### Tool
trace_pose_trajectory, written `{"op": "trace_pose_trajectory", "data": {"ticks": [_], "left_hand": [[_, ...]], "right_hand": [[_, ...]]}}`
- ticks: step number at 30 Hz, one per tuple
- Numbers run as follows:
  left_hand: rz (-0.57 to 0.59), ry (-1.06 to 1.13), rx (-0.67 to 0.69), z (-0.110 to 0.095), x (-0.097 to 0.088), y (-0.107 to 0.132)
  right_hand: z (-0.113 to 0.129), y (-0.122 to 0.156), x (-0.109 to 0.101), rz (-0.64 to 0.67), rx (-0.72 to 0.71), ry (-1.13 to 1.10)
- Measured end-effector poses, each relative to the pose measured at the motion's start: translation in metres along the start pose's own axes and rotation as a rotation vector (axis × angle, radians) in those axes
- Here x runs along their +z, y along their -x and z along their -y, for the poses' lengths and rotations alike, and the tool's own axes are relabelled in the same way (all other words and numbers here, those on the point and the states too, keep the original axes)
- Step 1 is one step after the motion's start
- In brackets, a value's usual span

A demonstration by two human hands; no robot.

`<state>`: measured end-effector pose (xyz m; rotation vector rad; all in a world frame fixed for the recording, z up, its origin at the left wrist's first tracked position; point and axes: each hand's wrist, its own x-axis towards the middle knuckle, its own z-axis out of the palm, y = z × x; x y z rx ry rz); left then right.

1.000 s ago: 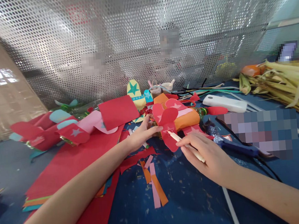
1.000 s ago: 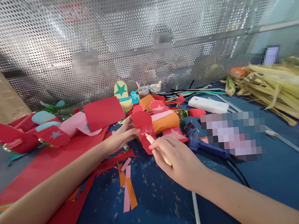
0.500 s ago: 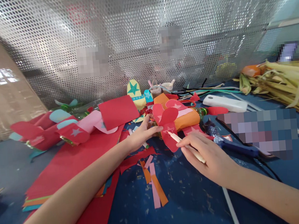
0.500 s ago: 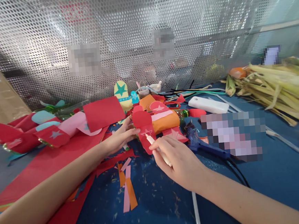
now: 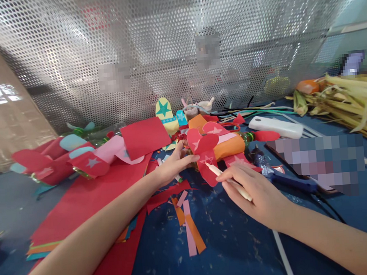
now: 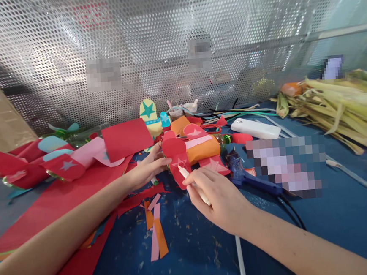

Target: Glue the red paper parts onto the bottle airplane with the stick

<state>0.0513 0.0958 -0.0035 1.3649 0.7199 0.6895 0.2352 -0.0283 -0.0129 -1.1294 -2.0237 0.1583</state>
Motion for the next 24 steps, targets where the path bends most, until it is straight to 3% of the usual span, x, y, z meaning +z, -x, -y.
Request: {"op": "trace_pose_trajectory", "data": {"ticks": [24], "left_hand": [[0.001,-0.008,-0.003,-0.0013,0.0005,0.0008]], "right_hand": [[0.0006,-0.0001,0.0002,0.002,0.004,-0.005]]}}
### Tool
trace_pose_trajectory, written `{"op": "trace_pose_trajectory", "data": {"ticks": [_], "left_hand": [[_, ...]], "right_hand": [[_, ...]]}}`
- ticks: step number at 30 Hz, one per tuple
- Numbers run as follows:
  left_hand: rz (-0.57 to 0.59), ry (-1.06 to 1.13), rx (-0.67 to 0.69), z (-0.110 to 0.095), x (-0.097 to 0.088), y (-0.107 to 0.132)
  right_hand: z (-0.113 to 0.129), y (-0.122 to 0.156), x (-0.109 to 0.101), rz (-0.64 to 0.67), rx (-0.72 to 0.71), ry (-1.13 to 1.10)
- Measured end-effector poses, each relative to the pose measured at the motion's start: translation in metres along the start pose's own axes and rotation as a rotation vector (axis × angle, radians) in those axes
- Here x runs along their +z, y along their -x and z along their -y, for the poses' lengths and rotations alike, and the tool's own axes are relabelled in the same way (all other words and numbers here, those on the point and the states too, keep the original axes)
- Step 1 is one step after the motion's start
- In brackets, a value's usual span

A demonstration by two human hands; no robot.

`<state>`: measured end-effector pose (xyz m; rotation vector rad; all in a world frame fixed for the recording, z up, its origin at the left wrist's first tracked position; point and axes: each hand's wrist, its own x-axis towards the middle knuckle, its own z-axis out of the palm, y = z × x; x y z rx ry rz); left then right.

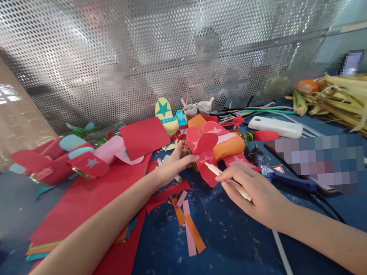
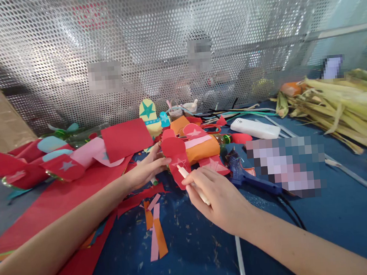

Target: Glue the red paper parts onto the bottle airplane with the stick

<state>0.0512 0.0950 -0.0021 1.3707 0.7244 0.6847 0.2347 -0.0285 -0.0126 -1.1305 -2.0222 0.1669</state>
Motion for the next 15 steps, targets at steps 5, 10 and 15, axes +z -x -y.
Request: {"op": "trace_pose_trajectory", "data": {"ticks": [5,10,15], "left_hand": [[0.001,-0.002,0.008,0.0007,0.0,-0.0003],[-0.004,-0.014,0.004,0.0015,-0.0005,-0.0004],[-0.003,-0.008,0.002,0.0013,-0.0008,-0.0005]], "right_hand": [[-0.0002,-0.0004,0.0002,0.014,-0.016,-0.009],[-0.0012,-0.001,0.0018,0.012,-0.025,-0.008],[-0.0013,-0.0008,0.0029,0.014,-0.022,-0.005]]}}
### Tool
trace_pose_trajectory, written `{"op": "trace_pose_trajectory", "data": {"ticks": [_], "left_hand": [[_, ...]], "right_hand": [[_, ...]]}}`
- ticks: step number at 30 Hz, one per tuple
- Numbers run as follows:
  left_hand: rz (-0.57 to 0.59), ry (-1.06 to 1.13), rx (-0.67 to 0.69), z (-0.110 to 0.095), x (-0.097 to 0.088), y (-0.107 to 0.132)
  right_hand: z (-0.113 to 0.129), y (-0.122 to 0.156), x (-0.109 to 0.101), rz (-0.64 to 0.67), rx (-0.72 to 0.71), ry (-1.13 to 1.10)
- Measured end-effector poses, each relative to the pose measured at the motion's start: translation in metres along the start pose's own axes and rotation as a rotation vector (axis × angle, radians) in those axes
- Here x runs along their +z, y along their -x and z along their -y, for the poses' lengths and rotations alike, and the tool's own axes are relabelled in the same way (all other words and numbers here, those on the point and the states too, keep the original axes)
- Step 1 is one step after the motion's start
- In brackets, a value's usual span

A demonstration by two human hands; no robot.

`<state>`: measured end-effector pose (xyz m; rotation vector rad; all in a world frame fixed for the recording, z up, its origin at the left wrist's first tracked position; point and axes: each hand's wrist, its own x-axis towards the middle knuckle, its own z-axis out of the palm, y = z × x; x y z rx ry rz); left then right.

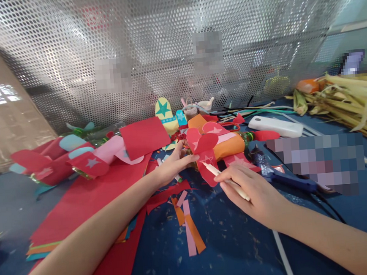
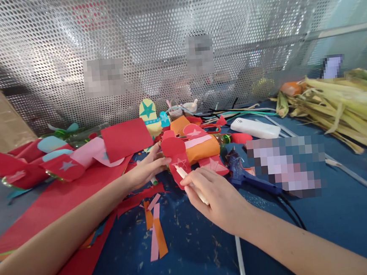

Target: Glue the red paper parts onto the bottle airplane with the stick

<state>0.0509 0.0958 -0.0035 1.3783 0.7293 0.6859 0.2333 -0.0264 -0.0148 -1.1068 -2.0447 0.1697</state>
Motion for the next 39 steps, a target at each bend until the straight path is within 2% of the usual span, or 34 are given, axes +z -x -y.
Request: {"op": "trace_pose_trajectory", "data": {"ticks": [20,39], "left_hand": [[-0.027,0.012,-0.022,-0.0013,0.0005,0.0004],[0.009,0.026,0.005,-0.0004,0.0005,-0.0002]], "right_hand": [[0.0008,0.0011,-0.002,0.002,0.003,0.008],[-0.0006,0.0011,-0.001,-0.027,0.0,0.009]]}}
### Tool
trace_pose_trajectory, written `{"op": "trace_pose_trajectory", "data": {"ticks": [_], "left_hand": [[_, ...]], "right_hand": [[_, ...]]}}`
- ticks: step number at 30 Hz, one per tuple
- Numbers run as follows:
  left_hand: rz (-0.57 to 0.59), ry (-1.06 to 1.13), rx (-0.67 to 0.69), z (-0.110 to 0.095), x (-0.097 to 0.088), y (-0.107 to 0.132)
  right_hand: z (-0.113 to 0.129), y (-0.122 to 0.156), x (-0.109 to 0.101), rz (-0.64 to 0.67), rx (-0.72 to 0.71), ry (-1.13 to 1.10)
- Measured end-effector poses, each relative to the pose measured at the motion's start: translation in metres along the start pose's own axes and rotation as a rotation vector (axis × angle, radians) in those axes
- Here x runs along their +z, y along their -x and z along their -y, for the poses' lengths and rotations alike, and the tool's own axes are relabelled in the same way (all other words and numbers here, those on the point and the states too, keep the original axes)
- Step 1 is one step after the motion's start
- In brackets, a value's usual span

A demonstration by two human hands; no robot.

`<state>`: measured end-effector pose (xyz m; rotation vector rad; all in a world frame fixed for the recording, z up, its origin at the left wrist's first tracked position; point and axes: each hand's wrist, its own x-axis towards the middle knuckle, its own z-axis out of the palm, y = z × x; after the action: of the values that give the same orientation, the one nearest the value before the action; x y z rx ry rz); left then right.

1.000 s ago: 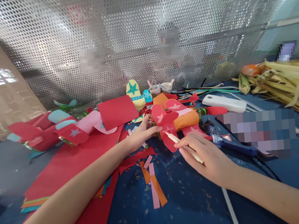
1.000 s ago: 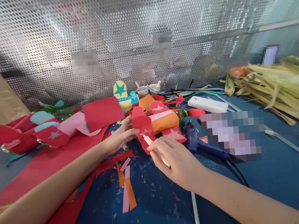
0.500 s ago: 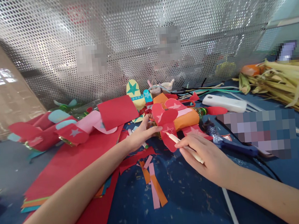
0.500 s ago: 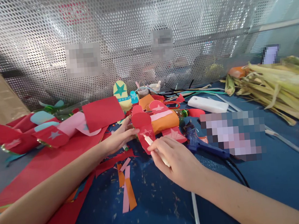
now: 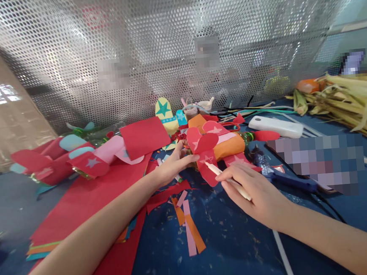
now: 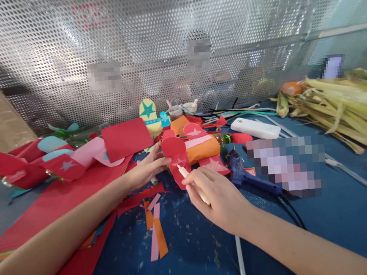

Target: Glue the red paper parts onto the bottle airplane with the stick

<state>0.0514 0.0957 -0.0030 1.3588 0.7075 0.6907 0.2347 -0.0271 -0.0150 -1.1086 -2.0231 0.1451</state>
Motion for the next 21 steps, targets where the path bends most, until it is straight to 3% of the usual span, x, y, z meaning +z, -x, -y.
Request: {"op": "trace_pose_trajectory", "data": {"ticks": [21], "left_hand": [[-0.011,-0.02,-0.003,-0.0008,0.0007,0.0013]], "right_hand": [[-0.0003,0.0011,0.0008,0.007,-0.024,-0.008]]}}
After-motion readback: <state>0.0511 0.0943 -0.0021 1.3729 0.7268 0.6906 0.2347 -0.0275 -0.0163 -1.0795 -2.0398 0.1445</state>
